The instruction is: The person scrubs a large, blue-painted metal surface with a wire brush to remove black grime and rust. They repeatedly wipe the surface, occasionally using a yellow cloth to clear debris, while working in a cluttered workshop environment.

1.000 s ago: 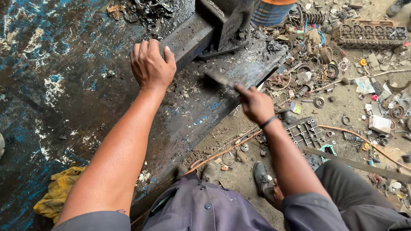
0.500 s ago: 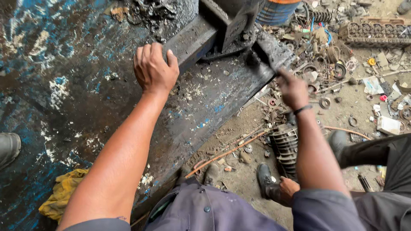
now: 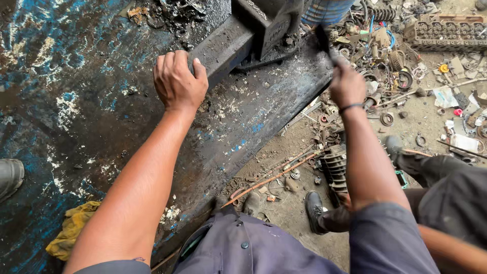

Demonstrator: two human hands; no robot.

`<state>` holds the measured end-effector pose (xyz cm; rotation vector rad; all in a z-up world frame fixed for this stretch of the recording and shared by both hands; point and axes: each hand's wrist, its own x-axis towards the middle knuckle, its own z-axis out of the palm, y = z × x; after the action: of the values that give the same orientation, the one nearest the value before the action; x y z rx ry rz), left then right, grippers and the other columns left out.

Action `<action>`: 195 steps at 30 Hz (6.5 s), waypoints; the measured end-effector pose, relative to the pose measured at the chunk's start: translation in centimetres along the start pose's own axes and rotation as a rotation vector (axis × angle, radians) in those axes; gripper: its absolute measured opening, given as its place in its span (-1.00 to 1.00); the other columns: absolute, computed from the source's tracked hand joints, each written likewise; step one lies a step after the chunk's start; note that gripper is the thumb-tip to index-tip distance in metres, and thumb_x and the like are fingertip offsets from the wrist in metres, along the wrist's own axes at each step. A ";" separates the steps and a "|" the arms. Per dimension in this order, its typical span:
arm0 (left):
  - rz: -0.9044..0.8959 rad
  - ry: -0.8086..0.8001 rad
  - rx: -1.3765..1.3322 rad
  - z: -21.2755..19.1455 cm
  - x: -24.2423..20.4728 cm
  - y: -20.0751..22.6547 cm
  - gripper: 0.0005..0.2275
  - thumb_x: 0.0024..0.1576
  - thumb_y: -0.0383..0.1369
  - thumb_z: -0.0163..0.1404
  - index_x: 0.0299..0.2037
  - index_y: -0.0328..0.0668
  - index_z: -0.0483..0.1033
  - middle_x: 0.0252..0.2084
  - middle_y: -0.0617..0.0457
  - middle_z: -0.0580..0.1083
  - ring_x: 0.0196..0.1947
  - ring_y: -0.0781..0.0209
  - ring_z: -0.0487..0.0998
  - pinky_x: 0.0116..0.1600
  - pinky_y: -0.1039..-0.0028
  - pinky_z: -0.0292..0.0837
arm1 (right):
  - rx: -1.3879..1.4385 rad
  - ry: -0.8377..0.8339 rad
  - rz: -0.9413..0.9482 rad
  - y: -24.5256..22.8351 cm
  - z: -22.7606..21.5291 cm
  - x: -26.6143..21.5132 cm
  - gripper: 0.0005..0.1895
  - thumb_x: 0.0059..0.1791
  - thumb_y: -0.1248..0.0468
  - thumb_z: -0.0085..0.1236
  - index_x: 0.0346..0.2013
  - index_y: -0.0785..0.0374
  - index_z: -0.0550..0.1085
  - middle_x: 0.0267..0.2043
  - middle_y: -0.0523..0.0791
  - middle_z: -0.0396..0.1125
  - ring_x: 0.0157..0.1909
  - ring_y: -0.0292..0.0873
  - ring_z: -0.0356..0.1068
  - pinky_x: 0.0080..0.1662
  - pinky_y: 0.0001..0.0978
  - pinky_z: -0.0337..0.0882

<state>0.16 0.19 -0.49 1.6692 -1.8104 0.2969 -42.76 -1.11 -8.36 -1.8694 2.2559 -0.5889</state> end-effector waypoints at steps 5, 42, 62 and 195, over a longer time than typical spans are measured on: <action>-0.014 -0.006 0.000 -0.2 0.2 0.2 -0.86 0.20 -0.33 0.05 -0.30 -0.23 0.47 -0.30 -0.11 0.48 -0.21 -0.05 0.47 -0.06 0.14 0.36 | 0.221 0.122 0.050 0.8 -0.7 2.1 -0.65 0.16 0.22 -0.05 0.26 0.13 0.39 -0.19 0.00 0.49 -0.41 -0.09 0.46 -0.40 -0.17 0.50; -0.047 0.181 -0.227 -0.1 -0.3 1.4 -0.68 0.31 -0.23 -0.15 0.04 -0.36 0.49 0.14 -0.20 0.49 0.27 -0.17 0.43 0.29 0.01 0.21 | -0.203 0.125 -0.504 -25.6 -11.9 -7.0 -0.88 -0.03 0.23 0.14 -0.36 0.12 0.61 -0.31 0.03 0.44 -0.32 0.18 0.46 -0.30 0.05 0.44; -0.101 0.218 -0.196 0.2 -0.1 1.9 -0.67 0.31 -0.20 -0.16 0.03 -0.32 0.50 0.13 -0.21 0.51 0.25 -0.19 0.43 0.21 0.00 0.23 | -0.178 0.186 -0.574 -28.8 -9.0 -5.8 -0.89 -0.08 0.30 0.07 -0.45 0.18 0.54 -0.45 0.09 0.43 -0.40 0.23 0.46 -0.35 0.09 0.45; -0.169 0.228 -0.221 0.1 -0.9 1.1 -0.53 0.38 -0.05 -0.23 0.20 -0.35 0.42 0.23 -0.17 0.47 0.36 -0.14 0.38 0.33 0.09 0.17 | 1.735 0.237 -0.108 -25.3 -0.2 10.3 -0.88 0.16 0.42 0.09 -0.15 0.34 0.30 -0.43 -0.07 0.33 -0.51 -0.18 0.28 -0.44 -0.27 0.37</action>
<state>-0.97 1.00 -0.82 1.5525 -1.4692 0.1962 -21.98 -14.75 3.08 -0.8854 0.7724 -1.9075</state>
